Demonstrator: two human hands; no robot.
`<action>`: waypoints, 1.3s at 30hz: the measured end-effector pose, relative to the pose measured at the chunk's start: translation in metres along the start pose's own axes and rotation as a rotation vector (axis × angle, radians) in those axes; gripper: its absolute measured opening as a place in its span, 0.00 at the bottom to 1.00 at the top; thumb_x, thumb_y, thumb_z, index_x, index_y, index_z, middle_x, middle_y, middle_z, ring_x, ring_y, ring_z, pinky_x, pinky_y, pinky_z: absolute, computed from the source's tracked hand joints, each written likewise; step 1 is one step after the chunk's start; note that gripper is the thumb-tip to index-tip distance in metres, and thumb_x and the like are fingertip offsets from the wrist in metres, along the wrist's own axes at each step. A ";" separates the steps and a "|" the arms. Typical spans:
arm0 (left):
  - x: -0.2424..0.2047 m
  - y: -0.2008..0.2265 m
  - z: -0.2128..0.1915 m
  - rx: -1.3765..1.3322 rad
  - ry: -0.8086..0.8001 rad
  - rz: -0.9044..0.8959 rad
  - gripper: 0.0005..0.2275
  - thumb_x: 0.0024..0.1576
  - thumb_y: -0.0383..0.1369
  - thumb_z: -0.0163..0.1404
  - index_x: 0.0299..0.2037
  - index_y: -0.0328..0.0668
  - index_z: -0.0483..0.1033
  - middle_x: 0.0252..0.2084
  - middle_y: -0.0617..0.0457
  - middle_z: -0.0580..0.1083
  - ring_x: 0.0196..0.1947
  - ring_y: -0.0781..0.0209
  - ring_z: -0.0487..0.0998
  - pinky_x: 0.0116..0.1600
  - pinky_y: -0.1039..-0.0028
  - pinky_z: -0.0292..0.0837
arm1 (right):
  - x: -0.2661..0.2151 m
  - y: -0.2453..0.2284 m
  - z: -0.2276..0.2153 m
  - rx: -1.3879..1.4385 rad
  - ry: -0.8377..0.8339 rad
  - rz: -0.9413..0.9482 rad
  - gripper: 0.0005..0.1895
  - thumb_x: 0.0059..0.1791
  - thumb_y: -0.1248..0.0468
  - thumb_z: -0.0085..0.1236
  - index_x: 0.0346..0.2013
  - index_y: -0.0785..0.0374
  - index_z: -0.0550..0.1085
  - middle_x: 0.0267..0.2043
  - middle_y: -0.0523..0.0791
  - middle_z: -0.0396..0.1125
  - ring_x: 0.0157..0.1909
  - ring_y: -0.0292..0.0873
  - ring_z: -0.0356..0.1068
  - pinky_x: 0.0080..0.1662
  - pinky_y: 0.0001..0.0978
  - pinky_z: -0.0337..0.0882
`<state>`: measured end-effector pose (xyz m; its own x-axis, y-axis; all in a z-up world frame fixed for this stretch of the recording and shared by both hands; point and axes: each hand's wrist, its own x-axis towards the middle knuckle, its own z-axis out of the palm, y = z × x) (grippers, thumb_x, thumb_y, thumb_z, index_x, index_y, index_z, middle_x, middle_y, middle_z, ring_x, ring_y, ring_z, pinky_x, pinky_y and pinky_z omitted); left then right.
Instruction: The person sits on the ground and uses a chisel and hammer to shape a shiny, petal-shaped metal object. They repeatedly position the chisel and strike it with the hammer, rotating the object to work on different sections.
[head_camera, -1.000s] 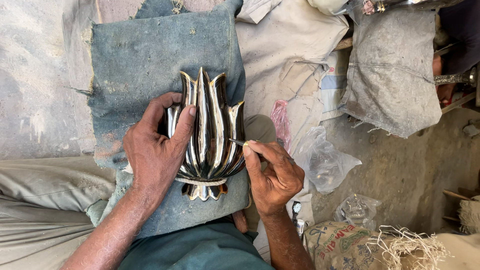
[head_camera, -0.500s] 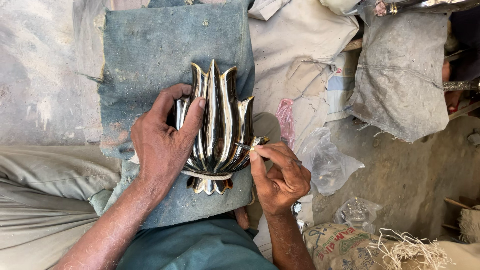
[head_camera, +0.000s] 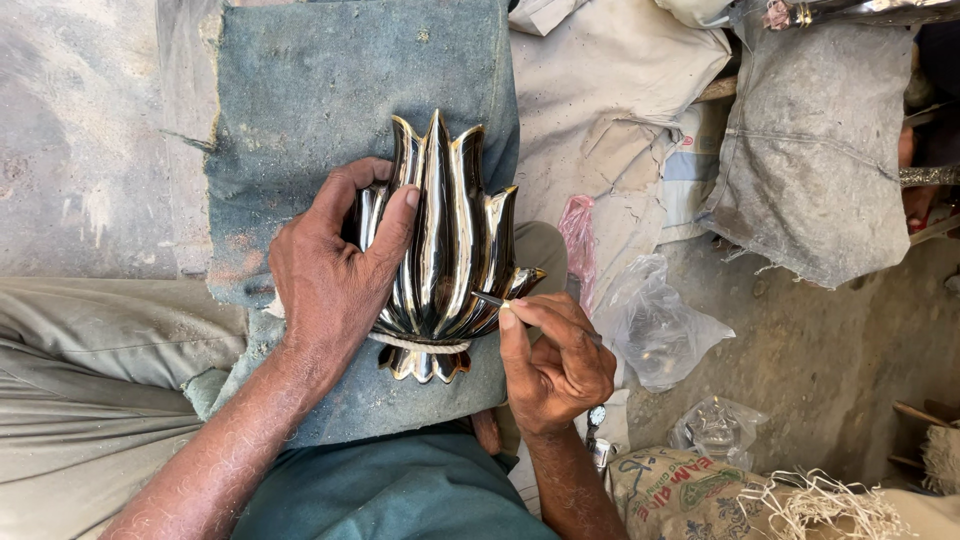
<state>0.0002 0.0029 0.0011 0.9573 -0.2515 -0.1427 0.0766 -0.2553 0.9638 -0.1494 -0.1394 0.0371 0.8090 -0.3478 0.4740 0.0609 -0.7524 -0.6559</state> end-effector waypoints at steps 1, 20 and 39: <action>0.000 0.000 0.000 0.006 0.004 -0.001 0.14 0.62 0.42 0.57 0.52 0.43 0.80 0.22 0.56 0.75 0.21 0.72 0.72 0.27 0.74 0.66 | 0.000 -0.001 0.001 0.009 0.011 0.032 0.11 0.50 0.77 0.64 0.45 0.68 0.75 0.41 0.50 0.75 0.35 0.34 0.72 0.30 0.20 0.66; 0.000 -0.004 0.002 0.004 0.011 0.042 0.14 0.63 0.42 0.57 0.53 0.43 0.79 0.25 0.56 0.77 0.23 0.71 0.75 0.30 0.74 0.69 | -0.004 -0.001 -0.003 0.003 0.003 0.102 0.09 0.50 0.76 0.64 0.44 0.68 0.76 0.39 0.50 0.75 0.30 0.30 0.70 0.27 0.16 0.63; -0.001 -0.007 0.001 -0.011 0.029 0.081 0.14 0.63 0.43 0.56 0.52 0.44 0.79 0.27 0.55 0.79 0.23 0.68 0.79 0.30 0.72 0.71 | -0.018 0.005 0.001 0.041 -0.043 -0.111 0.12 0.50 0.77 0.61 0.47 0.65 0.74 0.38 0.47 0.73 0.39 0.42 0.73 0.37 0.28 0.73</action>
<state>-0.0011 0.0037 -0.0054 0.9682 -0.2435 -0.0576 0.0014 -0.2248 0.9744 -0.1626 -0.1359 0.0247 0.8200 -0.2392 0.5199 0.1744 -0.7608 -0.6251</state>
